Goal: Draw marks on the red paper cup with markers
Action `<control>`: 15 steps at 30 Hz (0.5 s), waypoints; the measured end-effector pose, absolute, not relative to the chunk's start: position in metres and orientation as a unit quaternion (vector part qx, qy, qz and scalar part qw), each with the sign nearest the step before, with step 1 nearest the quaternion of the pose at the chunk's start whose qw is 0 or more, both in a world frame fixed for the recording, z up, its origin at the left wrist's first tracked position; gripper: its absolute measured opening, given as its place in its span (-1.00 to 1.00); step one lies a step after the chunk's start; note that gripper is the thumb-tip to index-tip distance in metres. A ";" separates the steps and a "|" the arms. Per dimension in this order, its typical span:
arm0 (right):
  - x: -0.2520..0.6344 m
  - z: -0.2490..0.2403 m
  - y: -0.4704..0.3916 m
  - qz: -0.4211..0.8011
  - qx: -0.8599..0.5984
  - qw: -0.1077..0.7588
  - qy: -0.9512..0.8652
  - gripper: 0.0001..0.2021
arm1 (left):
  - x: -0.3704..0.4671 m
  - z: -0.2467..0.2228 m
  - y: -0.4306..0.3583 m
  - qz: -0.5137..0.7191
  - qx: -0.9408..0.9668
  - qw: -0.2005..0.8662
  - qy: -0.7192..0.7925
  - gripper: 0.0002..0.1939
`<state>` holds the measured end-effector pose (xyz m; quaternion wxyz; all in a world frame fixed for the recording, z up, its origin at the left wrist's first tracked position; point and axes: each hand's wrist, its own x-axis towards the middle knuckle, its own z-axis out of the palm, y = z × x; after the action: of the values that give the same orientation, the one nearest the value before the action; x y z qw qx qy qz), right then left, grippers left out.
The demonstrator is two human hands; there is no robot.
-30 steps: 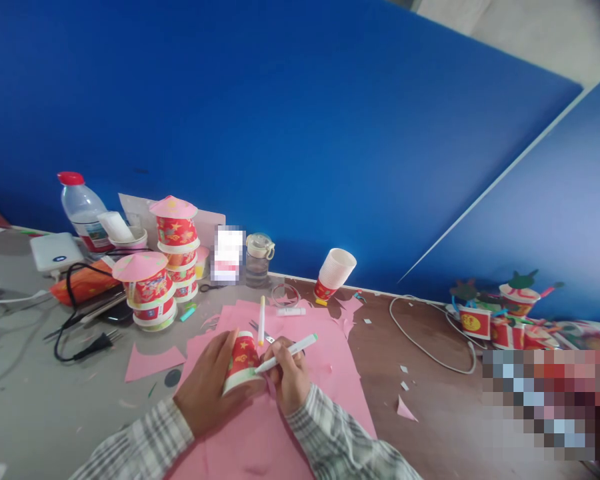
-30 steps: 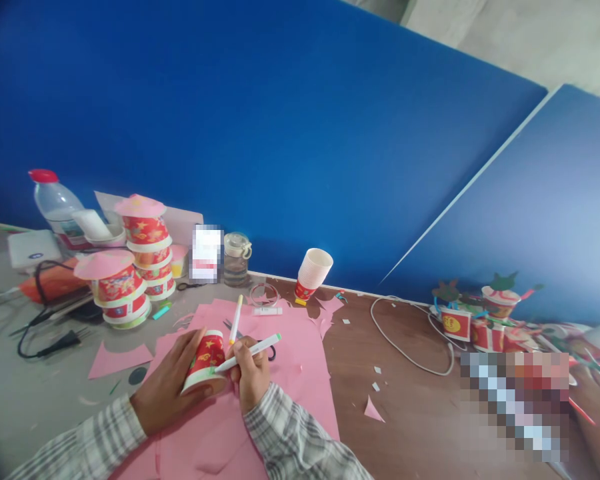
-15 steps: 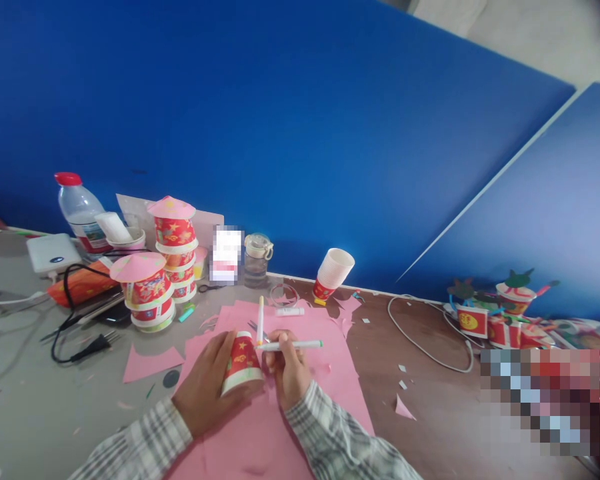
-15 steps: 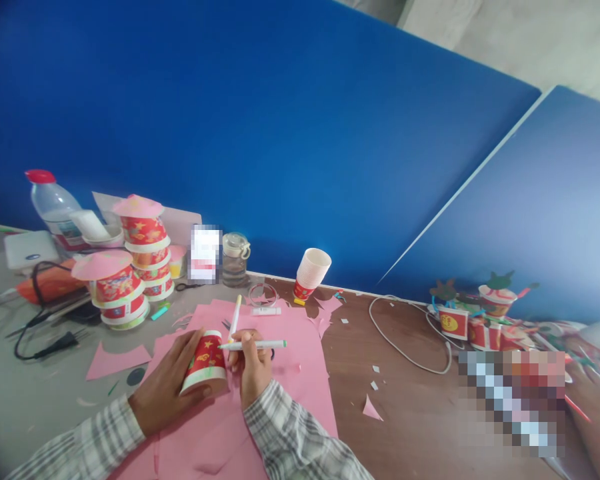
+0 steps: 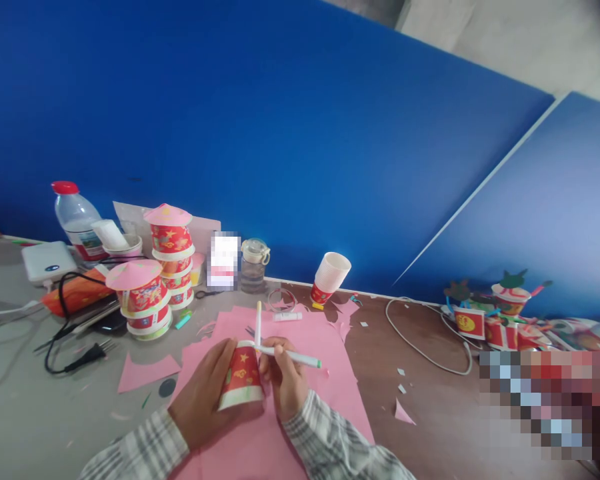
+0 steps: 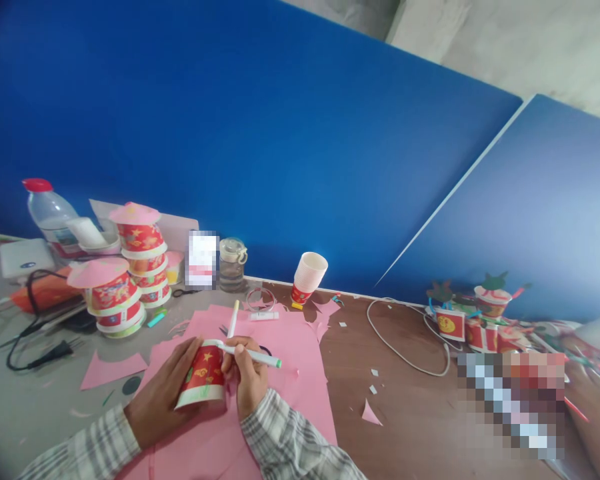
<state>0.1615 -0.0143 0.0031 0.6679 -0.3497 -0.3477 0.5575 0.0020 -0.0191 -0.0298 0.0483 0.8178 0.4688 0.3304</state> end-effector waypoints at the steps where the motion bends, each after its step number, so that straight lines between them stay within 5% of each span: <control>1: 0.162 0.003 -0.015 0.565 -0.344 0.666 -0.345 -0.71 | 0.002 -0.030 -0.019 0.334 0.818 0.044 0.467 0.03; 15: 0.162 0.006 -0.019 0.581 -0.346 0.649 -0.348 -0.79 | -0.001 -0.029 -0.017 0.317 0.832 0.008 0.455 0.02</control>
<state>0.1616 -0.0191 0.0059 0.6493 -0.3458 -0.3475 0.5814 -0.0014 -0.0171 -0.0287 0.0077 0.8319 0.4553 0.3172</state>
